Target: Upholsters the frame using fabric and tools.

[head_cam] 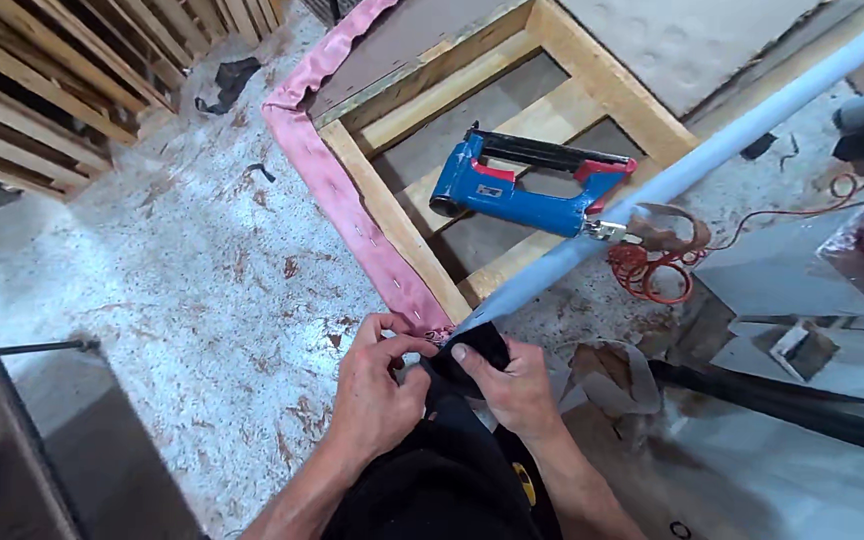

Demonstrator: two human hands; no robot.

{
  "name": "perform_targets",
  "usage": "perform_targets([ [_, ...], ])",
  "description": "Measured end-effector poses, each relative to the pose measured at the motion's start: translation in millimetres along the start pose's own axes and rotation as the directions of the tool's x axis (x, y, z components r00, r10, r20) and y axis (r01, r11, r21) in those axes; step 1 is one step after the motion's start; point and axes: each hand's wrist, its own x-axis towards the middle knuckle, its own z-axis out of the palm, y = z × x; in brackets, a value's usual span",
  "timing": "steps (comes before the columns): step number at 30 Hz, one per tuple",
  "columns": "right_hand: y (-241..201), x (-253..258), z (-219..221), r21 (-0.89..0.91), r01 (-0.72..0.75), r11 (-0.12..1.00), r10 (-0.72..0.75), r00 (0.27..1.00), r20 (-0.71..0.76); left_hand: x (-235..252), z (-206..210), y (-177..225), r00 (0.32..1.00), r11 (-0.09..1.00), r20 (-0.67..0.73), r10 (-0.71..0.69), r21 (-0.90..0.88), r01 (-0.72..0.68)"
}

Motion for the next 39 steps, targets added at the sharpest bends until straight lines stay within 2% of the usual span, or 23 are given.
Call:
perform_targets([
  [3, -0.5, 0.1, 3.5, -0.013, -0.024, 1.0, 0.024, 1.0, -0.011, 5.3, -19.4, 5.2, 0.999, 1.0, 0.033, 0.016, -0.011, -0.016],
  [5, -4.0, -0.9, 4.9, -0.031, -0.028, 0.999, 0.027, 0.999, -0.021, 4.3, -21.9, 6.1, 0.998, 0.996, -0.033, -0.052, -0.078, 0.049],
  [7, -6.7, -0.5, 5.3, -0.058, -0.036, 0.998, 0.034, 0.999, -0.036, -0.6, -13.6, 1.9, 0.984, 0.975, -0.071, -0.162, -0.169, 0.148],
  [12, -5.3, 2.5, 5.4, -0.12, -0.061, 0.991, 0.057, 0.998, -0.039, 1.9, 27.2, -25.8, 0.93, 0.866, -0.009, -0.366, -0.369, 0.337],
  [16, -9.2, 2.3, 4.2, -0.113, -0.025, 0.993, 0.019, 0.999, -0.046, -2.4, 26.0, -12.1, 0.929, 0.861, -0.048, -0.367, -0.396, 0.319],
  [21, -8.6, 3.2, 1.7, -0.112, 0.034, 0.993, -0.037, 0.999, -0.028, -5.3, 32.6, -14.4, 0.93, 0.881, -0.083, -0.358, -0.36, 0.307],
  [27, -16.6, 6.2, -5.1, -0.213, 0.047, 0.976, -0.063, 0.996, -0.069, -10.2, 37.1, -11.9, 0.914, 0.862, -0.144, -0.38, -0.413, 0.294],
  [30, -17.1, 8.8, -7.0, -0.257, 0.061, 0.964, -0.086, 0.992, -0.089, -7.8, 38.7, -15.3, 0.891, 0.748, -0.101, -0.442, -0.591, 0.304],
  [33, -14.7, 11.6, -12.6, -0.355, 0.06, 0.933, -0.106, 0.988, -0.112, -2.0, 38.9, -26.2, 0.88, 0.589, 0.045, -0.472, -0.727, 0.353],
  [36, -19.7, 20.4, -27.4, -0.505, 0.123, 0.854, -0.191, 0.978, -0.086, 0.5, 43.5, -33.5, 0.9, 0.54, 0.089, -0.427, -0.773, 0.333],
  [39, -32.4, 37.5, -37.9, -0.635, 0.203, 0.745, -0.239, 0.97, 0.029, -0.4, 51.8, -41.4, 0.919, 0.528, 0.064, -0.389, -0.802, 0.28],
])
